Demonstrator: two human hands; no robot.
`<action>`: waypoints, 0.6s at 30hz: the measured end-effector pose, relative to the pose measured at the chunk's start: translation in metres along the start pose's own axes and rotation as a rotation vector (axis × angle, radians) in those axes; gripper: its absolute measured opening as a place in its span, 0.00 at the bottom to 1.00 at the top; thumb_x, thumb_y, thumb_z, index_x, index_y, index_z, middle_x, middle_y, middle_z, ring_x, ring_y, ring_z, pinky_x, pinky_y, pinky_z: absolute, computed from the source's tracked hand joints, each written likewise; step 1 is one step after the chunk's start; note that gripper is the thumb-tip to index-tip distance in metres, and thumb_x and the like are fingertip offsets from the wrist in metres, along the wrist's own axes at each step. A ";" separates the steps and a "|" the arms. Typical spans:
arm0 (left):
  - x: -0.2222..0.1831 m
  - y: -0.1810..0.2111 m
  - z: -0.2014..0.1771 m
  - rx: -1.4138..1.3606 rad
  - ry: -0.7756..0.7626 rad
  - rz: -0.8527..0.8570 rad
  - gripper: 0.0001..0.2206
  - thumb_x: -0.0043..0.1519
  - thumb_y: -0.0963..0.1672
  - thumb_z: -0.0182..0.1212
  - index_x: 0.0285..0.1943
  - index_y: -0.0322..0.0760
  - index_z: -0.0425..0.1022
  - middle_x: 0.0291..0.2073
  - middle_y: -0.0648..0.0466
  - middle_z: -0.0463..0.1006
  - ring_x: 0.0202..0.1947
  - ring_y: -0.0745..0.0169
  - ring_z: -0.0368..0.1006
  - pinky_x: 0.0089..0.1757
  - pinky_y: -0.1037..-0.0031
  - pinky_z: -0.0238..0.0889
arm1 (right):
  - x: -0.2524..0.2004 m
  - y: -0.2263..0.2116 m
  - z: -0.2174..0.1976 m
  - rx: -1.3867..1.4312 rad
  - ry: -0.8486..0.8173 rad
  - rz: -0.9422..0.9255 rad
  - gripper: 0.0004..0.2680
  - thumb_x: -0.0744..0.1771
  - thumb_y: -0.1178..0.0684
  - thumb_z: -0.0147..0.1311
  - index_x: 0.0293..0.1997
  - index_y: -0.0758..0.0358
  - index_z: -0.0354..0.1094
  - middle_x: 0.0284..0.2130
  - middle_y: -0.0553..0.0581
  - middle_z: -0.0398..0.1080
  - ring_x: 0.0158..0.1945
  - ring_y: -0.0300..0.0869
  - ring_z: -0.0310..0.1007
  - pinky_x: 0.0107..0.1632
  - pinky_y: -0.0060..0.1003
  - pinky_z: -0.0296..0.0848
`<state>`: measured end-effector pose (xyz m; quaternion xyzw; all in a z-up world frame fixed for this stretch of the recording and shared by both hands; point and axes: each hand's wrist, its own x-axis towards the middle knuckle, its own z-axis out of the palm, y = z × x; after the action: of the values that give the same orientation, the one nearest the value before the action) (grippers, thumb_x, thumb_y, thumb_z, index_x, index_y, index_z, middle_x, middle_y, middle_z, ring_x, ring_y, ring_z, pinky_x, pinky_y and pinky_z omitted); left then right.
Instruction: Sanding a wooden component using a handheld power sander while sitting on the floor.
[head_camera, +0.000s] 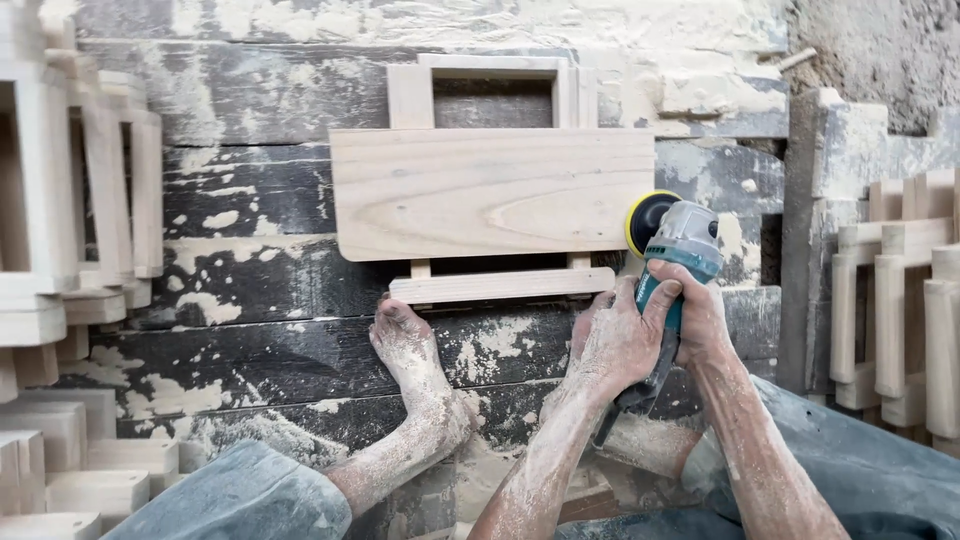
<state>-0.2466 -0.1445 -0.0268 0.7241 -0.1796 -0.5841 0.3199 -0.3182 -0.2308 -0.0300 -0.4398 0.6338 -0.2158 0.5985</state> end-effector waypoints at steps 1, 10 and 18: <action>-0.011 -0.001 -0.014 -0.018 0.027 -0.001 0.39 0.54 0.72 0.31 0.65 0.60 0.63 0.59 0.48 0.74 0.61 0.41 0.71 0.58 0.53 0.65 | -0.007 0.000 0.015 -0.011 -0.029 -0.009 0.10 0.59 0.51 0.70 0.25 0.60 0.68 0.15 0.51 0.63 0.17 0.33 0.65 0.21 0.30 0.65; -0.124 -0.069 -0.165 -0.338 0.282 -0.112 0.29 0.63 0.65 0.33 0.67 0.61 0.63 0.47 0.33 0.80 0.59 0.28 0.70 0.64 0.43 0.54 | -0.126 0.022 0.202 -0.138 -0.251 0.065 0.09 0.55 0.55 0.72 0.31 0.63 0.76 0.20 0.53 0.70 0.23 0.37 0.70 0.28 0.35 0.72; -0.128 -0.125 -0.212 -0.362 0.547 -0.158 0.32 0.65 0.64 0.26 0.67 0.53 0.64 0.53 0.34 0.77 0.59 0.26 0.68 0.62 0.41 0.56 | -0.166 0.030 0.268 -0.302 -0.515 0.099 0.17 0.54 0.47 0.71 0.38 0.65 0.75 0.28 0.56 0.73 0.39 0.43 0.74 0.45 0.38 0.74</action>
<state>-0.0892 0.0817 0.0067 0.7972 0.0760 -0.4133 0.4334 -0.0900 -0.0114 -0.0106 -0.5329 0.5066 0.0289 0.6772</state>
